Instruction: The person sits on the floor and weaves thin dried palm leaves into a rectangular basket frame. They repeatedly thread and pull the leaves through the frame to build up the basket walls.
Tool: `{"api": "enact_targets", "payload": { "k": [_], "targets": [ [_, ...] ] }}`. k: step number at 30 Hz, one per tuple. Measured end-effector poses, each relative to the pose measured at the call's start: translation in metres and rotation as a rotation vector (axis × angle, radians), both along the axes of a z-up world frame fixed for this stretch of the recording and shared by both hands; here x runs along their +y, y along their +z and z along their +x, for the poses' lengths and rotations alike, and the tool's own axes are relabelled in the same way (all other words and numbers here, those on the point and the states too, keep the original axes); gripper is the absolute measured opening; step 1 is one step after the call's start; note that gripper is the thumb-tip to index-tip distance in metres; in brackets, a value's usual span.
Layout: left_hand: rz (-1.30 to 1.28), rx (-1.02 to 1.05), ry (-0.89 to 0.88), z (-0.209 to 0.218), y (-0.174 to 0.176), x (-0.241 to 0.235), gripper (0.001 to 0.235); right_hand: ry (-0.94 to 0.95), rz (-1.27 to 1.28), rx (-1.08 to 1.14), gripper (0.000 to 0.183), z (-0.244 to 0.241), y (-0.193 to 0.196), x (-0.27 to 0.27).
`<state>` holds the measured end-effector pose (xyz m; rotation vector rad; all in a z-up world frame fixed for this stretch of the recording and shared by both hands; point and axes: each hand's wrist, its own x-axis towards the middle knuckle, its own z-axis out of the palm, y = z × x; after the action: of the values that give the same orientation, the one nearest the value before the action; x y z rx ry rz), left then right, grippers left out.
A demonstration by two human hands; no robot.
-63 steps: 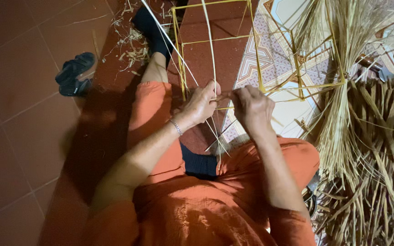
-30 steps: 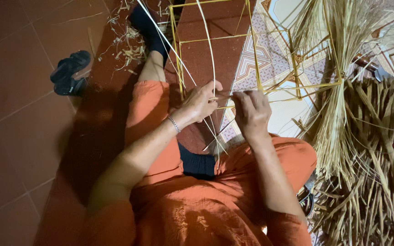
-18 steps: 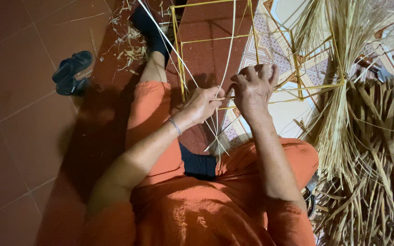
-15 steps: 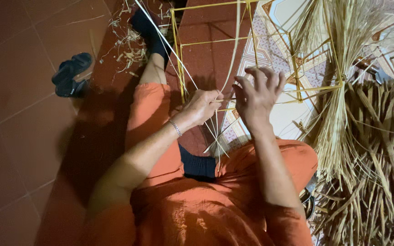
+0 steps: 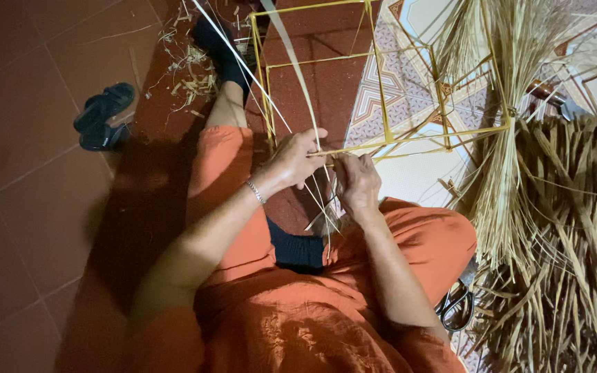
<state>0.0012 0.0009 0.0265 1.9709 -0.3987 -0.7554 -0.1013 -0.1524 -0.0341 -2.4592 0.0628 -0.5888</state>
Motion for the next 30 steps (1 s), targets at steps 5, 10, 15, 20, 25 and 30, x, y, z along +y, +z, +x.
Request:
{"api": "enact_targets", "payload": {
  "k": [5,10,15,20,25,30],
  "targets": [
    [-0.132,-0.505,0.133,-0.019,-0.008,0.02,0.049,0.009,0.149,0.006,0.018,0.001,-0.012,-0.006],
    [-0.223,-0.882,0.163,-0.03,-0.012,0.017,0.028,-0.018,0.237,0.036,0.015,0.0,-0.018,-0.008],
    [-0.12,-0.948,-0.067,-0.032,-0.014,-0.007,0.03,-0.018,0.511,0.139,0.014,-0.017,-0.016,-0.016],
    [-0.052,-0.85,-0.14,-0.021,-0.012,-0.02,0.031,-0.062,0.394,0.228,0.015,-0.044,-0.003,-0.051],
    [-0.025,-0.876,-0.161,-0.019,-0.006,-0.019,0.028,-0.41,0.04,0.082,0.015,-0.08,-0.002,-0.135],
    [-0.034,-0.891,-0.152,-0.021,0.0,-0.021,0.026,-0.666,-0.241,0.433,0.027,-0.095,-0.041,-0.225]
  ]
}}
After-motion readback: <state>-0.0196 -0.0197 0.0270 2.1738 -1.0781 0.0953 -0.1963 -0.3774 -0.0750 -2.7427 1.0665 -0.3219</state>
